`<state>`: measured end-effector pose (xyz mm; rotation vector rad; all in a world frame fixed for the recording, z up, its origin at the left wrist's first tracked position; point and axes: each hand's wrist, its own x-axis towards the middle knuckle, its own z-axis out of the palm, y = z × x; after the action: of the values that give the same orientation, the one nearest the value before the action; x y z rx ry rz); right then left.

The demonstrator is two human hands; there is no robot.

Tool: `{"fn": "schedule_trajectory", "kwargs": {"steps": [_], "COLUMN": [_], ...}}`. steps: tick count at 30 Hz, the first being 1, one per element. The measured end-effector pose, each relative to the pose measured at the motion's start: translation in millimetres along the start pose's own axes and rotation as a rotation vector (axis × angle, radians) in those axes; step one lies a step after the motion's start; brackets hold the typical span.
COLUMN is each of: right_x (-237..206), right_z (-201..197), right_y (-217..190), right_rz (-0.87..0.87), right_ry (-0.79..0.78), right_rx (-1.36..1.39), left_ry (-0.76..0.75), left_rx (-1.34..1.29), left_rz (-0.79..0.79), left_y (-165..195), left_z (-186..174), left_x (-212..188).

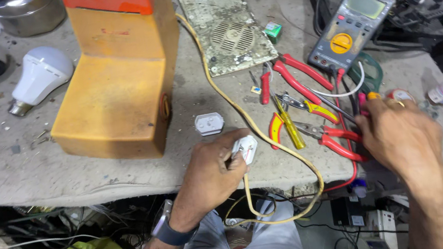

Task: The person disassembles a white electrical plug, strips and inserts wires into the terminals, and tightens the screws with a screwdriver. The person then reassembles the plug housing.

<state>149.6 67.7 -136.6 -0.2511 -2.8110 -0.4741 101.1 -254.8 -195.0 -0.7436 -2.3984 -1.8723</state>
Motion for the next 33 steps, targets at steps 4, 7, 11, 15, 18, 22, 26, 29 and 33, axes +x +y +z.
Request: {"fn": "schedule_trajectory", "kwargs": {"steps": [4, 7, 11, 15, 18, 22, 26, 29, 33], "right_x": [-22.6, -26.7, -36.9, -42.7, -45.9, -46.0, -50.4, -75.9, -131.9], "right_z": [3.8, 10.1, 15.1, 18.6, 19.1, 17.7, 13.6, 14.1, 40.4], "right_y": [6.1, 9.4, 17.1, 23.4, 24.7, 27.8, 35.6, 35.6, 25.2], "right_rz": [-0.050, -0.103, -0.070, -0.007, -0.034, -0.131, -0.108, 0.068, 0.157], "right_ry": [0.036, 0.177, 0.190, 0.125, 0.165, 0.252, 0.174, 0.130, 0.281], "right_rx": [-0.131, -0.174, -0.204, -0.174, -0.070, -0.065, 0.038, 0.226, 0.747], "left_ry": [0.016, 0.022, 0.020, 0.053, -0.034, 0.002, 0.065, 0.109, 0.206], "left_rx": [-0.014, -0.011, -0.018, -0.027, 0.044, 0.036, 0.005, 0.003, 0.026], "left_rz": [0.118, 0.133, 0.083, 0.106, -0.165, -0.106, 0.115, 0.088, 0.081], "left_y": [-0.8, 1.0, 4.7, 9.1, 10.9, 10.2, 8.0, 6.1, 4.6], "left_z": [-3.7, -4.0, -2.1, 1.2, 1.2, 4.2, 6.8, 6.7, 12.6], "left_x": [-0.8, -0.8, -1.4, 1.3, 1.8, 2.6, 0.3, -3.1, -5.7]}}
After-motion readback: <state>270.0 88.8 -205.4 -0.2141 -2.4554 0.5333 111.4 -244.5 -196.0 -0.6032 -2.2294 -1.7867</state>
